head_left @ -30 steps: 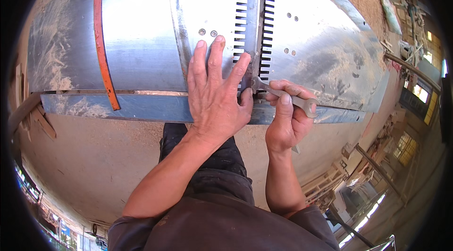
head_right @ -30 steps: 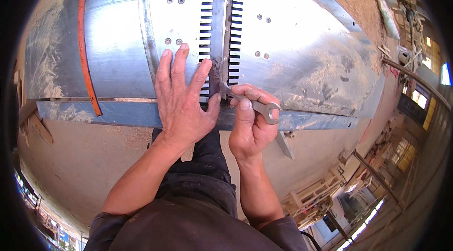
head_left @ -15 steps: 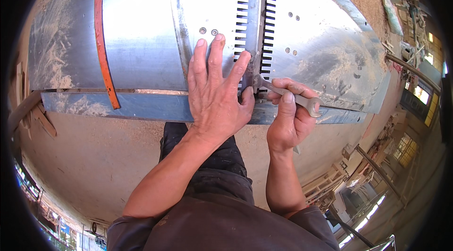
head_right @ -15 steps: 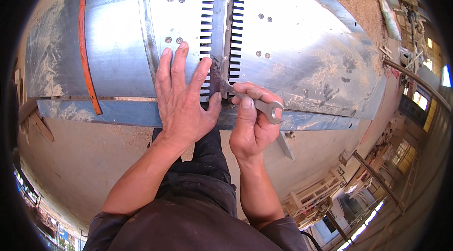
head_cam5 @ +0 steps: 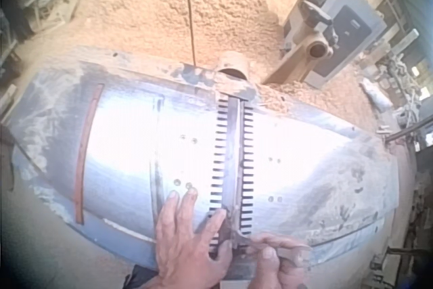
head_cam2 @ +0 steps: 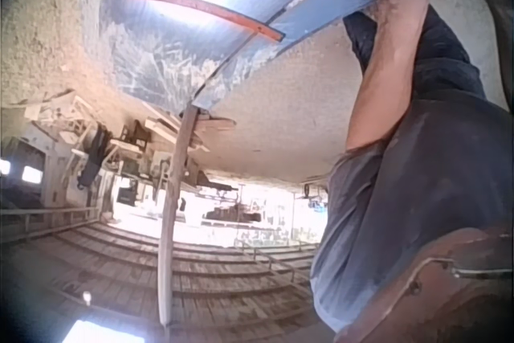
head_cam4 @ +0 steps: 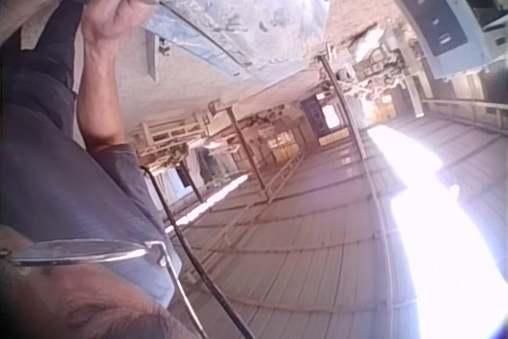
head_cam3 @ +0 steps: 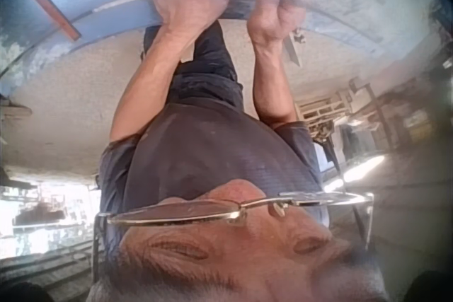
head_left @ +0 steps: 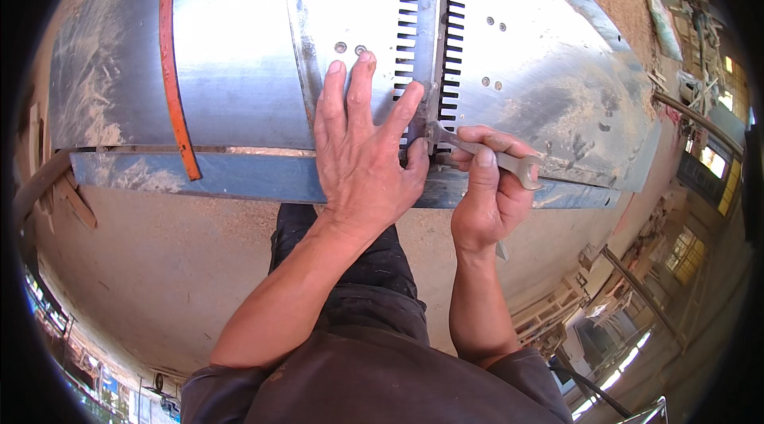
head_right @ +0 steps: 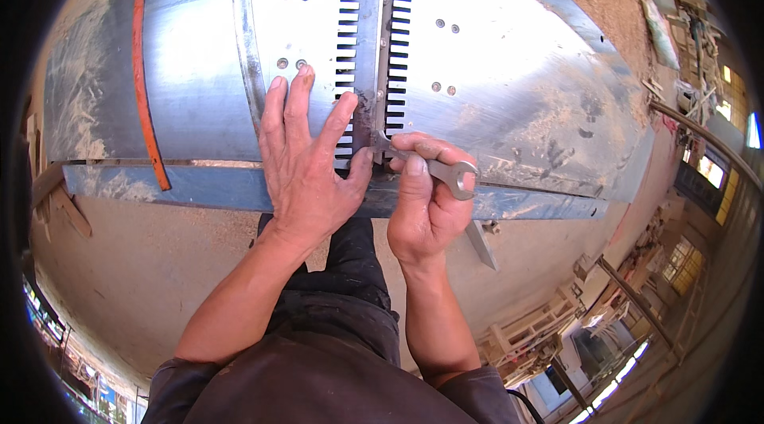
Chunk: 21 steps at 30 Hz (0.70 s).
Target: The person uses a wrench to tighten bolts on a metal machine surface, then uses a ruler to measure the gap between two metal plates. The person continues to adjust the machine using the wrench and ruler.
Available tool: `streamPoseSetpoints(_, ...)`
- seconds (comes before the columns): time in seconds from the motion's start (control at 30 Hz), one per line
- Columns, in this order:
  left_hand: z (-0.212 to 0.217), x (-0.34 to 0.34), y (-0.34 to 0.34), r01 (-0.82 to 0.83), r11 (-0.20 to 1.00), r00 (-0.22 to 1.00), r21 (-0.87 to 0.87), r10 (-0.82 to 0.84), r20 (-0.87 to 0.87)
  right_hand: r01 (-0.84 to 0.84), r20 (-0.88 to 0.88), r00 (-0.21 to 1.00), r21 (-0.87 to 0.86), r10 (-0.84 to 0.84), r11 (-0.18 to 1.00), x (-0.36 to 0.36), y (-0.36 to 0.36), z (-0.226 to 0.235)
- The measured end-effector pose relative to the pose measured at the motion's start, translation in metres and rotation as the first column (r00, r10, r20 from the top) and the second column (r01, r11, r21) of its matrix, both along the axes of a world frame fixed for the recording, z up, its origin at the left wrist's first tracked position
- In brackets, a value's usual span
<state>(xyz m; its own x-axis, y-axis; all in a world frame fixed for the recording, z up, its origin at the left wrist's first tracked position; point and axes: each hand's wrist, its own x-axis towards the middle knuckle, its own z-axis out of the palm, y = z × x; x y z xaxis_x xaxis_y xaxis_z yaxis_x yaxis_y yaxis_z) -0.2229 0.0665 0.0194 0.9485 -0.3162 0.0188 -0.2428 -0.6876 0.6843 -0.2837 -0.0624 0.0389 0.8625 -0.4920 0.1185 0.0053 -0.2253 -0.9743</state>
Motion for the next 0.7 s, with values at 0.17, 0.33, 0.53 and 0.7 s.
streamPoseSetpoints(0.17, -0.001, 0.001, 0.0, -0.016, 1.0, 1.0, -0.011, 0.016, -0.002, -0.016, -0.056, 0.998, -0.041, 0.014, 0.999, 0.002, 0.0, 0.0)
streamPoseSetpoints(0.33, 0.001, 0.0, 0.0, -0.016, 1.0, 1.0, -0.005, 0.016, -0.016, -0.015, -0.064, 0.998, -0.036, 0.013, 0.999, 0.007, -0.002, 0.006)
streamPoseSetpoints(0.53, 0.002, 0.0, -0.001, -0.019, 1.0, 0.999, 0.002, 0.019, -0.029, 0.008, -0.023, 1.0, -0.004, -0.008, 1.0, 0.011, -0.001, 0.006)
streamPoseSetpoints(0.7, 0.0, 0.0, -0.001, -0.028, 1.0, 0.999, -0.006, 0.027, -0.018, -0.038, -0.101, 0.994, -0.048, 0.033, 0.998, 0.01, -0.006, 0.006)
